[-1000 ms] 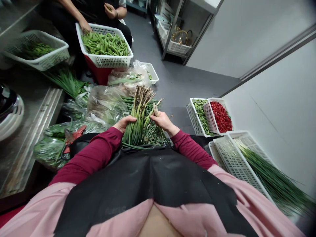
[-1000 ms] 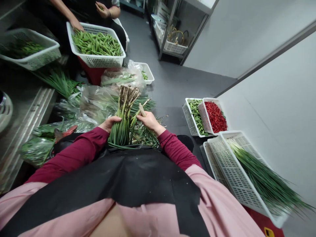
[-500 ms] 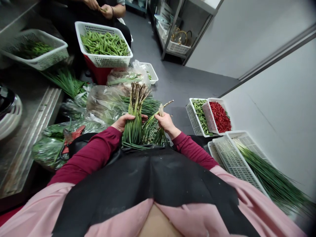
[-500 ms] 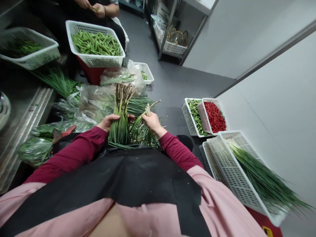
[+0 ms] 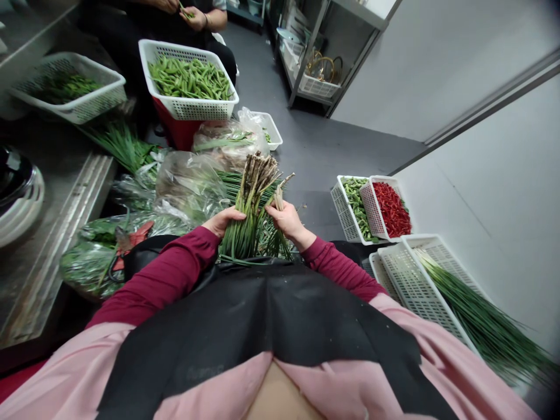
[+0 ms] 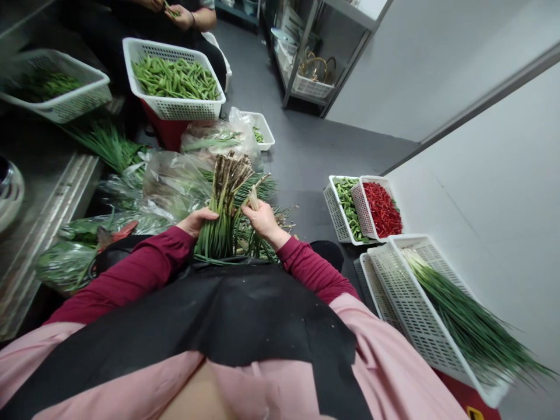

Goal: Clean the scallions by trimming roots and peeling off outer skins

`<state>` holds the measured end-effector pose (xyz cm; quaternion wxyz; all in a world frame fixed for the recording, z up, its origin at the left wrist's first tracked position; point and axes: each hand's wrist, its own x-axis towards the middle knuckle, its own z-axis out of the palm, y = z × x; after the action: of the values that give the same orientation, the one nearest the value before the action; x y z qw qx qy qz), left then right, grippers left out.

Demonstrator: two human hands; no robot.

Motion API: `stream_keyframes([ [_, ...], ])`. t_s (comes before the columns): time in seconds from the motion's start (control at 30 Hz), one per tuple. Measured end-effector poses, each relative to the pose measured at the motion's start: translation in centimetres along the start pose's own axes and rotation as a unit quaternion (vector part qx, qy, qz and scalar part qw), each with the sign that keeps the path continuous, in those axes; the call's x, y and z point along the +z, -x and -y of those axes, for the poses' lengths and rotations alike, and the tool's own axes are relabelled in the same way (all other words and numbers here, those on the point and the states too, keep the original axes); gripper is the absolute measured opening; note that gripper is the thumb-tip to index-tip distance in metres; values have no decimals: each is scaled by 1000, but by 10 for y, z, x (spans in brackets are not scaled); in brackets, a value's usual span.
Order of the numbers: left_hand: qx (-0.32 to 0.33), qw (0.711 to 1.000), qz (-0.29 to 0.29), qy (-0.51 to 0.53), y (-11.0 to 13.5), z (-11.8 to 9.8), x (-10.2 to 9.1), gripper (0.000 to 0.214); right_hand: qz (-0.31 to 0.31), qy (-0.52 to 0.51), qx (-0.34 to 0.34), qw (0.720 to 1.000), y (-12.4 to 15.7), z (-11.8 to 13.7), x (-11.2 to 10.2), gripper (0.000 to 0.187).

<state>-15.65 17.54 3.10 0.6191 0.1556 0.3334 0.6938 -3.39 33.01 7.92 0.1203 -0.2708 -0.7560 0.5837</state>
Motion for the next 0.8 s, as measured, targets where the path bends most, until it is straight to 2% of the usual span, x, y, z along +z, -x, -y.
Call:
stream_keyframes([
  [0.2, 4, 1000, 2, -13, -3, 0, -3, 56, -32, 2, -4, 999, 1, -3, -4, 28],
  [0.5, 14, 999, 23, -35, -3, -4, -1, 56, -52, 78, -38, 995, 8, 0, -6, 27],
  [0.63, 9, 999, 33, -17, -1, -4, 5, 57, -39, 50, -41, 997, 7, -2, -4, 27],
  [0.8, 3, 1000, 8, -11, 2, -3, 8, 57, -30, 24, -28, 999, 6, -5, -2, 28],
])
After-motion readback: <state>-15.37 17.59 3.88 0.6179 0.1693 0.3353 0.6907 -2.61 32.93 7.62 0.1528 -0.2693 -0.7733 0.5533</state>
